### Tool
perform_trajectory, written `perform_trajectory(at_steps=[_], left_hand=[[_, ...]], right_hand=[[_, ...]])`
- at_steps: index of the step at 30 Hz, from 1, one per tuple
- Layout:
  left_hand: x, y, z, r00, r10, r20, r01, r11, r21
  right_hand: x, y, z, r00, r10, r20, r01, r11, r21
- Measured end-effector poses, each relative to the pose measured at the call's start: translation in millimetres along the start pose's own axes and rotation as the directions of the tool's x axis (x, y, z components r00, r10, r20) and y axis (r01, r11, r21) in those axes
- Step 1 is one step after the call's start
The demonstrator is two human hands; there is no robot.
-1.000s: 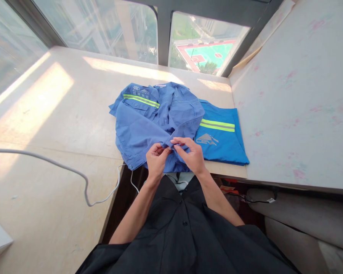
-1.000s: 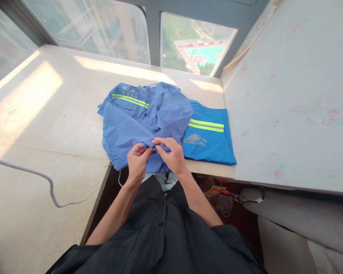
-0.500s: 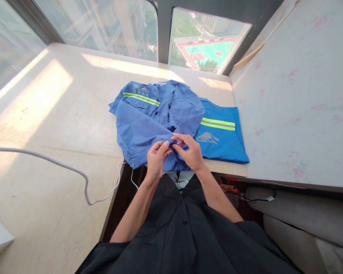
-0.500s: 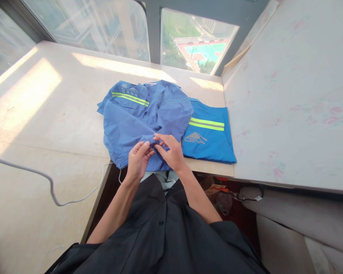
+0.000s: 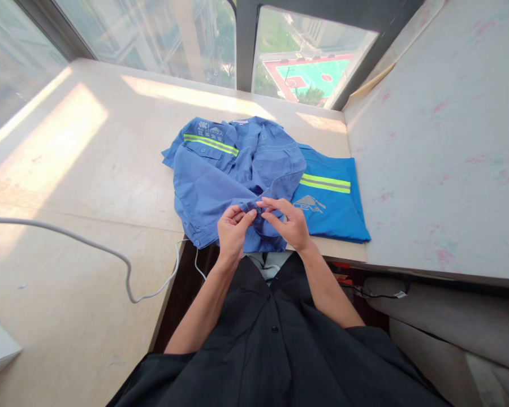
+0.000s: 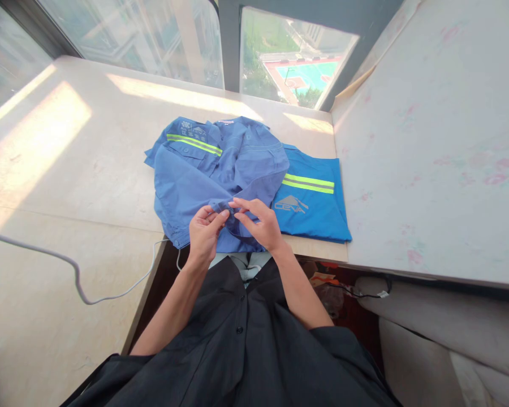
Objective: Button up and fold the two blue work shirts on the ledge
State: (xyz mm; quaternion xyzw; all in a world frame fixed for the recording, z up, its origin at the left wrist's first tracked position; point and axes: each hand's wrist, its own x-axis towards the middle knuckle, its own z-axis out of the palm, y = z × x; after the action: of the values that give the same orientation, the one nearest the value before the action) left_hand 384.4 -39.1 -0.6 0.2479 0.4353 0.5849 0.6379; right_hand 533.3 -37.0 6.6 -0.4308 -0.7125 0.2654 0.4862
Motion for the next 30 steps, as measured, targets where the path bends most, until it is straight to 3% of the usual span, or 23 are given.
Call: perform_trajectory(at_steps=[6, 16, 25, 30], left_hand=[[2, -4, -2.2, 0.999, 0.022, 0.036, -0.024, 0.999, 0.041], [4, 2, -3.7, 0.992, -0.103, 0.067, 0.098, 0.993, 0.063], [5, -3, 2.8, 0.996, -0.084, 0.027, 0.080, 0.988, 0.130], [4, -7, 5.6, 0.997, -0.066, -0.041, 0.071, 0.987, 0.146]], right_hand=[[6, 8, -7, 0.979, -0.174, 0.108, 0.190, 0.968, -0.165], [27, 20, -17, 0.847, -0.408, 0.339, 0.490, 0.848, -0.202], [40, 34, -21, 0.776, -0.476, 0.414, 0.582, 0.793, -0.180], [39, 44, -17, 0.799, -0.428, 0.422, 0.537, 0.823, -0.183]])
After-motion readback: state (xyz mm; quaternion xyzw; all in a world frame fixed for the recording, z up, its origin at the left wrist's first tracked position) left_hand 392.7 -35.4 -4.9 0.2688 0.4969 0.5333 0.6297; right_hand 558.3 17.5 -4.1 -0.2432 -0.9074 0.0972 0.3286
